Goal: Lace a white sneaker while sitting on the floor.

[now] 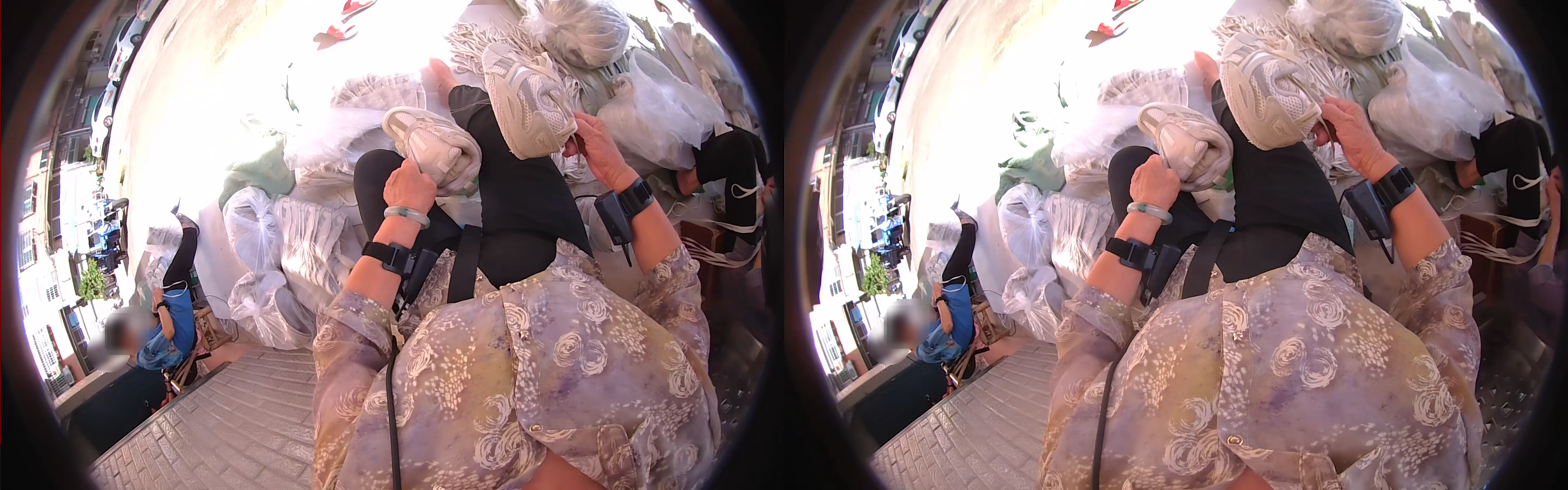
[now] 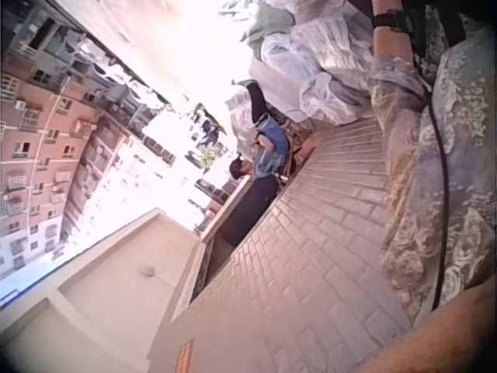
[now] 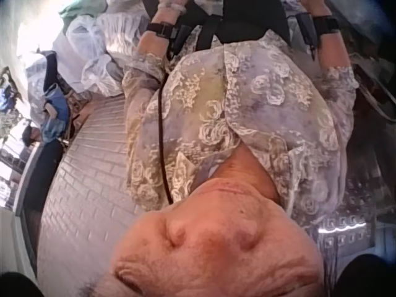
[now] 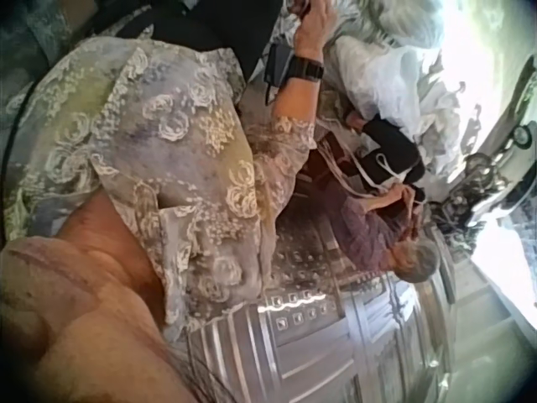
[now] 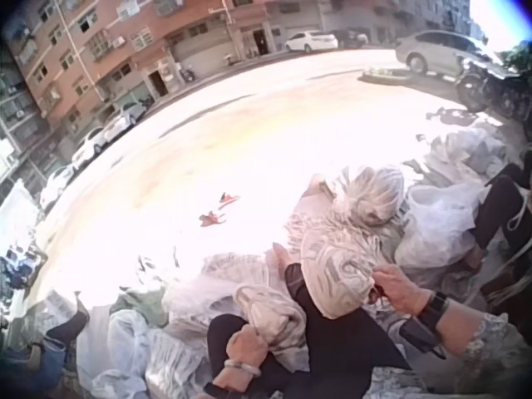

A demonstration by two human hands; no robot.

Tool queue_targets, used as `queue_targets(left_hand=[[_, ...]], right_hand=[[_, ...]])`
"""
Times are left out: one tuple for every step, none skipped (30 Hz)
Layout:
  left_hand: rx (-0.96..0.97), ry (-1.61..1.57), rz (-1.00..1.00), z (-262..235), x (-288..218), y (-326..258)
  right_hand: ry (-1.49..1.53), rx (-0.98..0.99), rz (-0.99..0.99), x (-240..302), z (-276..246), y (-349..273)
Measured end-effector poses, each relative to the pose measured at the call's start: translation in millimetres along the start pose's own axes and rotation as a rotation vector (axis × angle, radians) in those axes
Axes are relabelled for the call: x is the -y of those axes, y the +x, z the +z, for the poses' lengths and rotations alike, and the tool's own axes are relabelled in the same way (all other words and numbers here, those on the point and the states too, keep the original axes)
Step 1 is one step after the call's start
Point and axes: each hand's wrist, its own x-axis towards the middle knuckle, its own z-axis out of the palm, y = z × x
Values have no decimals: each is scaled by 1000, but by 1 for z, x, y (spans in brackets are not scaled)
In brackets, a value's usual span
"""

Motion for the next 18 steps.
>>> queue_targets(left_hand=[[0, 10, 0, -7, 0, -3], [12, 61, 18, -20, -4, -9], [27, 110, 34, -32, -9, -14], [-8, 141, 78, -43, -14, -18], [-14, 147, 73, -49, -8, -16], [-108, 101, 92, -54, -2, -14], [-202, 56, 112, -60, 6, -12], [-271, 22, 152, -65, 16, -9], [-267, 28, 157, -74, 23, -9], [-321, 38, 125, -84, 29, -9], [-377, 45, 93, -93, 34, -8], [-383, 46, 92, -100, 43, -6], [-436, 105, 69, -105, 52, -2], [-489, 163, 45, -110, 58, 2], [-494, 162, 44, -113, 63, 7], [-470, 119, 47, -115, 65, 14], [-447, 79, 44, -118, 69, 20], [-449, 74, 38, -118, 72, 26]], right_hand=[[7, 28, 8, -1, 1, -1], [16, 25, 7, -2, 1, -3], [24, 54, -1, -4, -1, -4], [32, 83, -10, -6, -4, -5], [37, 91, -12, -6, -2, -6], [51, 88, 0, -6, -2, -8], [66, 86, 11, -5, 0, -8], [69, 87, 7, -3, 0, -7], [91, 129, 0, -3, 0, -8], [112, 170, -7, -3, 0, -9], [114, 165, -8, -6, -1, -9], [101, 170, -15, -8, 1, -6], [87, 173, -22, -9, 2, -4], [85, 177, -25, -9, 5, -1], [38, 211, -31, -8, 8, 1], [-9, 243, -37, -7, 10, 2], [-12, 250, -37, -4, 17, 5], [-129, 280, -81, -1, 24, 8]])
